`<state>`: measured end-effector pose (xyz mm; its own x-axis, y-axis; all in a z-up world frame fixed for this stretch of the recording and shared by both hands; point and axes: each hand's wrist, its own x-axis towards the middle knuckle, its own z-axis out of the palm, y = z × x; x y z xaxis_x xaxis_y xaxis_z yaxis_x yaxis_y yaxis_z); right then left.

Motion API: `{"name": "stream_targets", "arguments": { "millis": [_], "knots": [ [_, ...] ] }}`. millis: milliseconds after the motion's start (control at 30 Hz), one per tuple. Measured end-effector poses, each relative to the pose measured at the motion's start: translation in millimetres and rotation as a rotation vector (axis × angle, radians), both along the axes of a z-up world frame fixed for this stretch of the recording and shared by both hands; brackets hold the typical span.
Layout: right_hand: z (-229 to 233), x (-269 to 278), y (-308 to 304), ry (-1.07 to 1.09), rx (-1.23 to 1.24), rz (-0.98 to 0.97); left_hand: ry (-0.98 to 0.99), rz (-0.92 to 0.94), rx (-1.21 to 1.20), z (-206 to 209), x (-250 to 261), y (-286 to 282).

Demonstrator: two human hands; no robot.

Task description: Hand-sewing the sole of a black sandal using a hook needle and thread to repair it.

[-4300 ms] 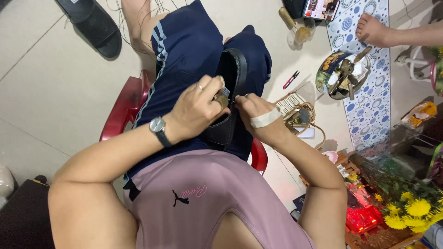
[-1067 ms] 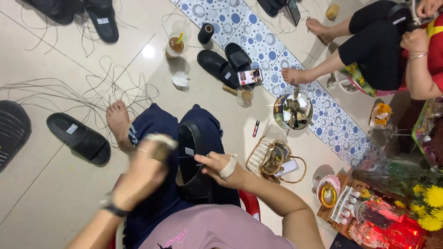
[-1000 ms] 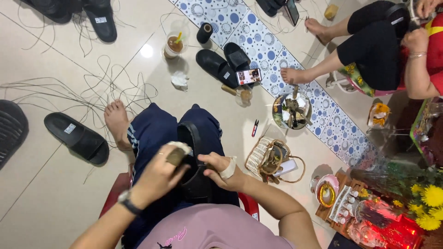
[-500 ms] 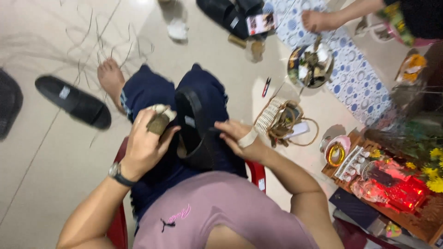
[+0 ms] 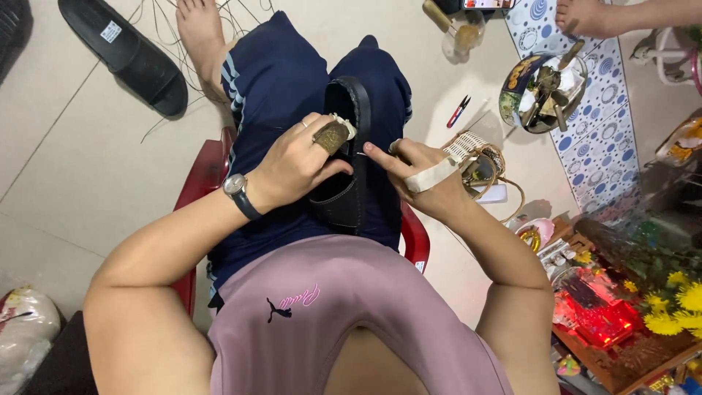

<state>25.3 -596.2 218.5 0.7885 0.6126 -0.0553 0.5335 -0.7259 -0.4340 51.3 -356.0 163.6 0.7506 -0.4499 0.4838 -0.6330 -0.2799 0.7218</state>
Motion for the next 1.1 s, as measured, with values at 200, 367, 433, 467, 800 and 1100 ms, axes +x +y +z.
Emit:
{"name": "stream_targets", "arguments": {
  "millis": [200,367,433,467,800,1100],
  "knots": [
    [26,9,14,-0.045,-0.210,0.089,0.025,0.028,0.006,9,3,-6],
    [2,3,25,-0.210,-0.367,0.142,-0.060,0.084,-0.018,-5,2,-13],
    [-1,4,28,-0.177,-0.301,0.128,-0.125,0.114,0.008,7,6,-9],
    [-4,5,29,-0.136,-0.233,0.114,-0.181,0.144,0.036,11,7,-8],
    [-18,-6,25,0.061,0.167,-0.065,1.142,-0.299,-0.568,50,-4,8],
    [12,-9,14,-0.115,0.014,-0.111,0.957,-0.140,-0.192,37,-3,0]
  ]
}}
